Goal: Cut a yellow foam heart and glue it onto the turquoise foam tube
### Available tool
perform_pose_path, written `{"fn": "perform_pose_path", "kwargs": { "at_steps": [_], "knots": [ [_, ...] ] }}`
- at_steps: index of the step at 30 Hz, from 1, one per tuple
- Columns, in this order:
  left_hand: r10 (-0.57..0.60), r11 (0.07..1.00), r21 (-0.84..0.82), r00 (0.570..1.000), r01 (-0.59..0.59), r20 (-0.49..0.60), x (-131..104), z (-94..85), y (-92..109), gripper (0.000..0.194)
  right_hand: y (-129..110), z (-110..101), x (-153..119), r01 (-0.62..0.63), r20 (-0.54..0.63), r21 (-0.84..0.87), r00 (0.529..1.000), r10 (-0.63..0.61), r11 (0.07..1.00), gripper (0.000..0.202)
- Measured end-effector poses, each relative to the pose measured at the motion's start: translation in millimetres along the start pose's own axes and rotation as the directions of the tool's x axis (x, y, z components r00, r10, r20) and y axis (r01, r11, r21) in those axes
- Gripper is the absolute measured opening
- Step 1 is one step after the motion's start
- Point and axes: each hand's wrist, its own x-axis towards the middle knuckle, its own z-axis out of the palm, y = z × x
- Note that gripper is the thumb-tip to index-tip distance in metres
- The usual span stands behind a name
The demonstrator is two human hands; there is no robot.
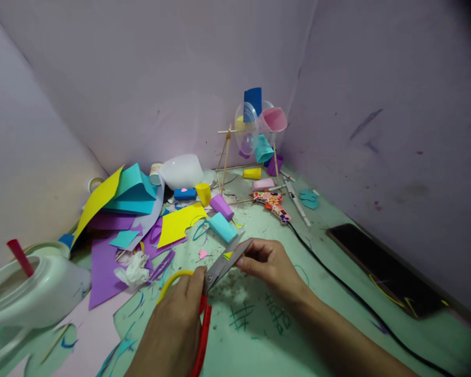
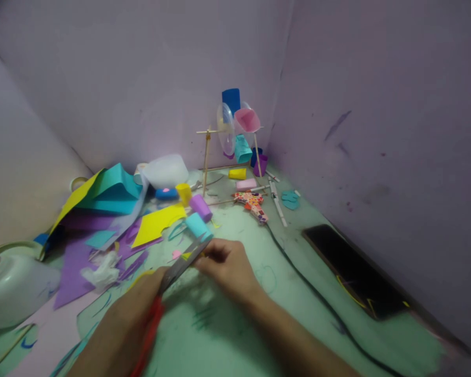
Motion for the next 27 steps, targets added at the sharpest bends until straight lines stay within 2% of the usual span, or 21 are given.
{"fn": "perform_pose_path", "kwargs": {
  "at_steps": [8, 11, 13, 16, 19, 23, 27],
  "knots": [
    [0.037, 0.999, 0.008, 0.999, -0.037, -0.008, 0.3, 1.2, -10.5, 0.038, -1.1, -1.9, 0.6, -0.01, 0.044, -0.01, 0.999, 0.011, 1.0, 0.011],
    [0.082, 0.993, -0.083, 0.996, -0.084, -0.029, -0.4, 1.3, -6.7, 0.037, -0.7, -1.4, 0.9, -0.016, 0.023, 0.013, 1.0, 0.016, 1.0, 0.012],
    [0.092, 0.978, -0.177, 0.991, -0.107, -0.093, -1.4, 1.6, -3.3, 0.036, 0.5, -0.5, 0.9, -0.039, 0.006, 0.049, 0.999, 0.038, 0.998, 0.017],
    [-0.031, 0.96, -0.28, 0.986, -0.016, -0.165, -2.2, 0.0, 0.1, 0.027, 2.9, 1.1, 0.4, -0.115, 0.016, 0.109, 0.993, 0.114, 0.987, 0.025],
    [-0.168, 0.925, -0.365, 0.976, 0.106, -0.141, -1.5, -2.8, 1.3, 0.025, 4.5, 1.9, 0.0, -0.161, 0.038, 0.14, 0.987, 0.157, 0.977, 0.028],
    [-0.19, 0.897, -0.431, 0.968, 0.103, -0.164, -0.1, 1.5, 0.5, 0.03, 5.2, 0.5, 0.6, -0.123, 0.03, 0.122, 0.992, 0.12, 0.985, 0.025],
    [-0.186, 0.889, -0.449, 0.967, 0.092, -0.171, 0.5, 8.8, -0.1, 0.03, 4.5, 0.9, 1.0, -0.193, 0.019, 0.164, 0.981, 0.193, 0.967, 0.025]
  ]
}}
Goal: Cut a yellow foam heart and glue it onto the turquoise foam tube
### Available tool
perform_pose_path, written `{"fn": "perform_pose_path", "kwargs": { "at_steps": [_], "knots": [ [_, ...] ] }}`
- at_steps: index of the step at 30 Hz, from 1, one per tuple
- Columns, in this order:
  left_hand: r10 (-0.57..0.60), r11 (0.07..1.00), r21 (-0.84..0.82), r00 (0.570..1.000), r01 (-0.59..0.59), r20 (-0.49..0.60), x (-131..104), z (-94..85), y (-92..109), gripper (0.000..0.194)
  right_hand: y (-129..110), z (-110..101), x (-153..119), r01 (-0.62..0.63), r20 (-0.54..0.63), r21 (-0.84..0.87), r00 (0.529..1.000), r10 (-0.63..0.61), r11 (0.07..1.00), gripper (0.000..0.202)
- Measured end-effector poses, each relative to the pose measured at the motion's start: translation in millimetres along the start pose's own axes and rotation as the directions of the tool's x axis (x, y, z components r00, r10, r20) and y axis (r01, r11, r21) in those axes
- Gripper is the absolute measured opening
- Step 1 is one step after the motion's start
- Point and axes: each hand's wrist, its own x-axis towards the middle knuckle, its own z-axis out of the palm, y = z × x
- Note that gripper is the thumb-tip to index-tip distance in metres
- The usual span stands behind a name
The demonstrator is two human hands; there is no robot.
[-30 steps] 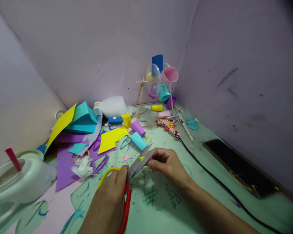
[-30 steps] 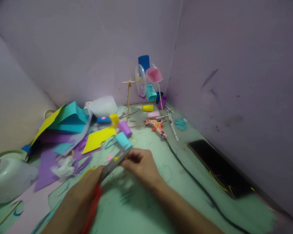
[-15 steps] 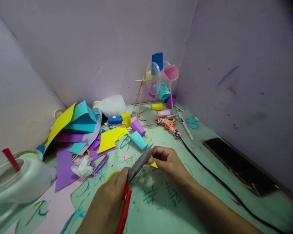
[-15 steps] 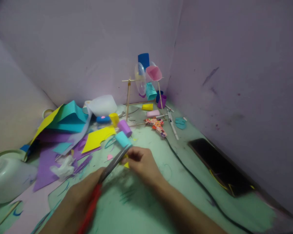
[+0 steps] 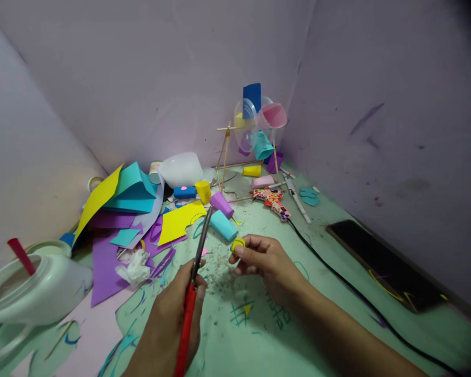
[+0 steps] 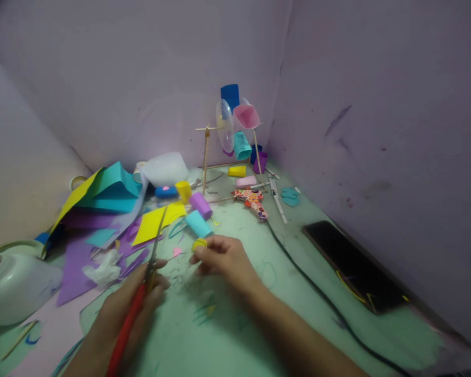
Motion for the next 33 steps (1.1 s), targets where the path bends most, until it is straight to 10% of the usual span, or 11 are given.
{"fn": "perform_pose_path", "kwargs": {
  "at_steps": [14, 33],
  "knots": [
    [0.129, 0.968, 0.192, 0.977, -0.162, 0.171, -1.7, -1.5, -3.2, 0.041, 1.1, 9.7, -5.1, 0.022, -0.168, 0.301, 0.985, 0.031, 0.953, 0.032],
    [0.145, 0.914, 0.349, 0.971, -0.205, 0.19, -2.7, 2.3, 3.4, 0.042, 10.3, 11.2, -7.2, 0.022, -0.049, 0.072, 0.999, -0.018, 0.997, 0.011]
  ]
}}
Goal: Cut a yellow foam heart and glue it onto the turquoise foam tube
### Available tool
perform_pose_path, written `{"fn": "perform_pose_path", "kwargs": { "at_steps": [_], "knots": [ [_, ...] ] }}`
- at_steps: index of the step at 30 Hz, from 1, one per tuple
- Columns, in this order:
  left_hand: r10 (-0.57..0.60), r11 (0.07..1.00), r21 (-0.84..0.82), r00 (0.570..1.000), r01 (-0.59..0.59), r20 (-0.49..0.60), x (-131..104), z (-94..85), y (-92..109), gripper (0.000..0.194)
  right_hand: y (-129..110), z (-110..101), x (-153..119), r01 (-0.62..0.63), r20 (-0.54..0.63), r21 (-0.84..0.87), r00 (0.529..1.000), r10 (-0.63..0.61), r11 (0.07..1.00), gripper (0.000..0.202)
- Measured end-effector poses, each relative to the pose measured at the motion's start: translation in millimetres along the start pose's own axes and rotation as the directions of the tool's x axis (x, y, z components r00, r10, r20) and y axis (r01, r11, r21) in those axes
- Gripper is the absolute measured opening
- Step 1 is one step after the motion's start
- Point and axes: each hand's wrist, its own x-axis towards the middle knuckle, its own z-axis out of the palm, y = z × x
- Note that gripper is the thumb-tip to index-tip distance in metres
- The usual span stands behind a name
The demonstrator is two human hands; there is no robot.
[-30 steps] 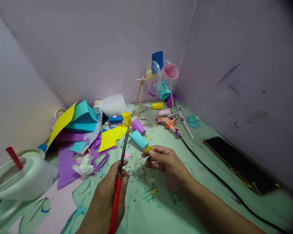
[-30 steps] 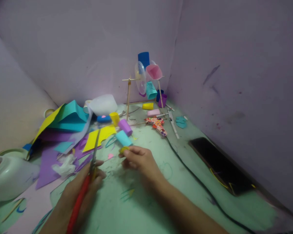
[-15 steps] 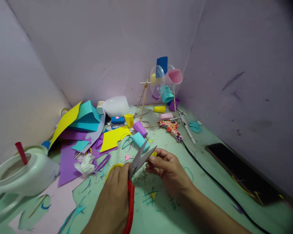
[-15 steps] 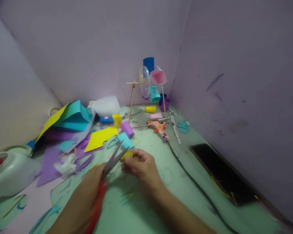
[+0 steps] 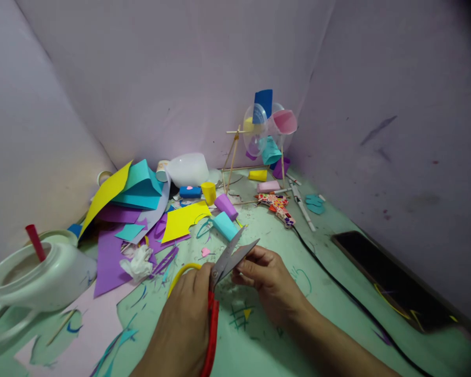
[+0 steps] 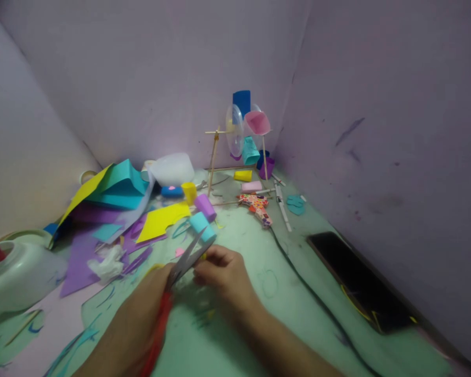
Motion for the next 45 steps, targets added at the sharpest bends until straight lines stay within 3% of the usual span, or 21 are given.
{"fn": "perform_pose_path", "kwargs": {
  "at_steps": [6, 20, 31, 39, 45],
  "knots": [
    [0.009, 0.999, 0.048, 1.0, -0.009, 0.017, 2.5, -2.6, 1.8, 0.041, 1.5, -2.3, 0.0, 0.067, 0.005, -0.068, 0.998, -0.067, 0.995, 0.01],
    [-0.017, 1.0, 0.014, 1.0, 0.017, 0.008, 1.2, 2.9, -1.6, 0.039, 2.9, -1.0, -1.0, 0.04, 0.01, -0.029, 0.999, -0.04, 0.999, 0.011],
    [-0.014, 0.997, 0.074, 0.999, 0.01, 0.049, 1.1, -3.9, -2.1, 0.045, 1.1, -3.7, 0.2, 0.064, 0.008, -0.087, 0.998, -0.064, 0.994, 0.008],
    [-0.003, 1.0, 0.023, 0.998, 0.001, 0.056, 1.5, -6.4, -3.0, 0.044, 1.5, -3.9, 1.6, 0.062, 0.005, -0.1, 0.998, -0.062, 0.993, 0.01],
    [0.032, 0.988, -0.149, 0.999, -0.028, 0.025, 2.8, -8.5, -6.7, 0.033, -2.3, -3.2, 1.3, -0.009, -0.046, -0.007, 0.999, 0.009, 1.0, 0.024]
  ]
}}
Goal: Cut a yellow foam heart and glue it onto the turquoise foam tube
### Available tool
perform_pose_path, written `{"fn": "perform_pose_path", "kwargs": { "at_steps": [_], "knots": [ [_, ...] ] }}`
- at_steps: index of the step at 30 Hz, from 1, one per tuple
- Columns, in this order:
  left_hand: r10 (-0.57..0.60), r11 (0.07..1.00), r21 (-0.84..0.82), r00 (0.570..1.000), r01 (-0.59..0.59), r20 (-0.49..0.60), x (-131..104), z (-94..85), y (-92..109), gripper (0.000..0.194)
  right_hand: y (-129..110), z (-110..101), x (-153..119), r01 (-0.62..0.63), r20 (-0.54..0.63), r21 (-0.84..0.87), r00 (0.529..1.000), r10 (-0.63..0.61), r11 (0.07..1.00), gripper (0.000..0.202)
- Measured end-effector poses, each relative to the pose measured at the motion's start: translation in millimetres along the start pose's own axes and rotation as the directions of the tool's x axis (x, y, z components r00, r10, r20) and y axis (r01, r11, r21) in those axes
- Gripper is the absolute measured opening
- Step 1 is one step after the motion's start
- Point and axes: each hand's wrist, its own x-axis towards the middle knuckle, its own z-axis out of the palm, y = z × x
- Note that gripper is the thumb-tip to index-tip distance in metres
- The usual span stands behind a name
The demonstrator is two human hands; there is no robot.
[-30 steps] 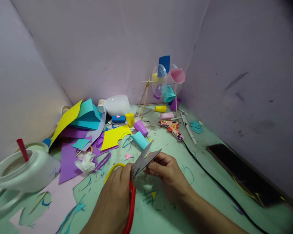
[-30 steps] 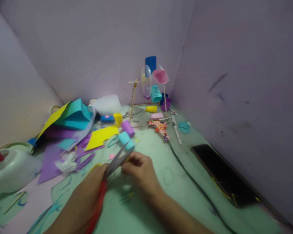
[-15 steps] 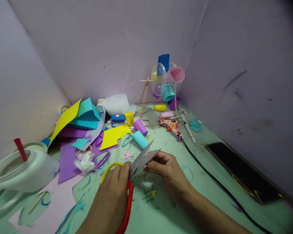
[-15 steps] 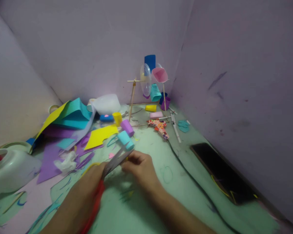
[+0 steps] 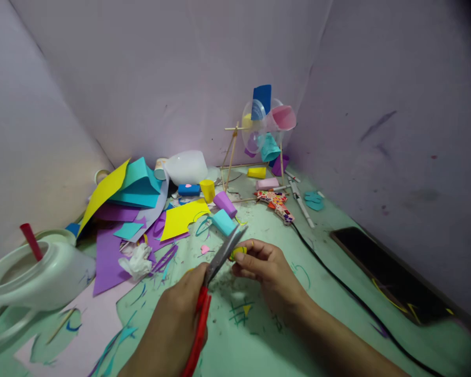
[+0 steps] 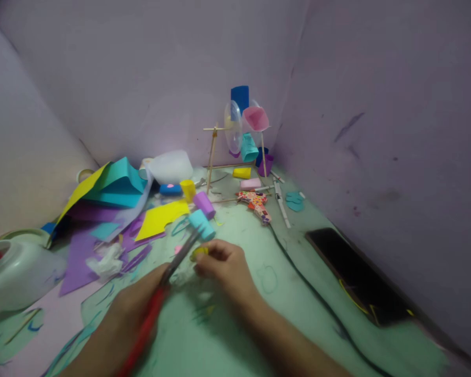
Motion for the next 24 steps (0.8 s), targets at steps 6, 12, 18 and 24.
{"fn": "perform_pose_path", "kwargs": {
  "at_steps": [6, 12, 18, 24],
  "knots": [
    [-0.266, 0.961, -0.14, 0.936, 0.238, -0.231, 2.7, -4.5, 3.5, 0.024, -3.8, 1.6, -0.5, -0.075, 0.003, 0.04, 0.997, 0.075, 0.996, 0.031],
    [-0.277, 0.951, -0.197, 0.939, 0.238, -0.205, 0.9, -5.9, 5.1, 0.026, -4.1, 2.2, -1.3, -0.077, 0.019, 0.006, 0.997, 0.077, 0.997, 0.026],
    [-0.102, 0.993, -0.083, 0.977, 0.087, -0.189, 3.6, 14.4, -13.0, 0.035, -3.0, 1.8, -0.8, -0.076, 0.023, 0.006, 0.997, 0.076, 0.997, 0.03],
    [-0.093, 0.994, -0.063, 0.985, 0.085, -0.143, 0.0, 11.6, -3.4, 0.038, -2.5, 1.0, 0.6, -0.012, -0.003, 0.02, 1.0, 0.012, 1.0, 0.028]
  ]
}}
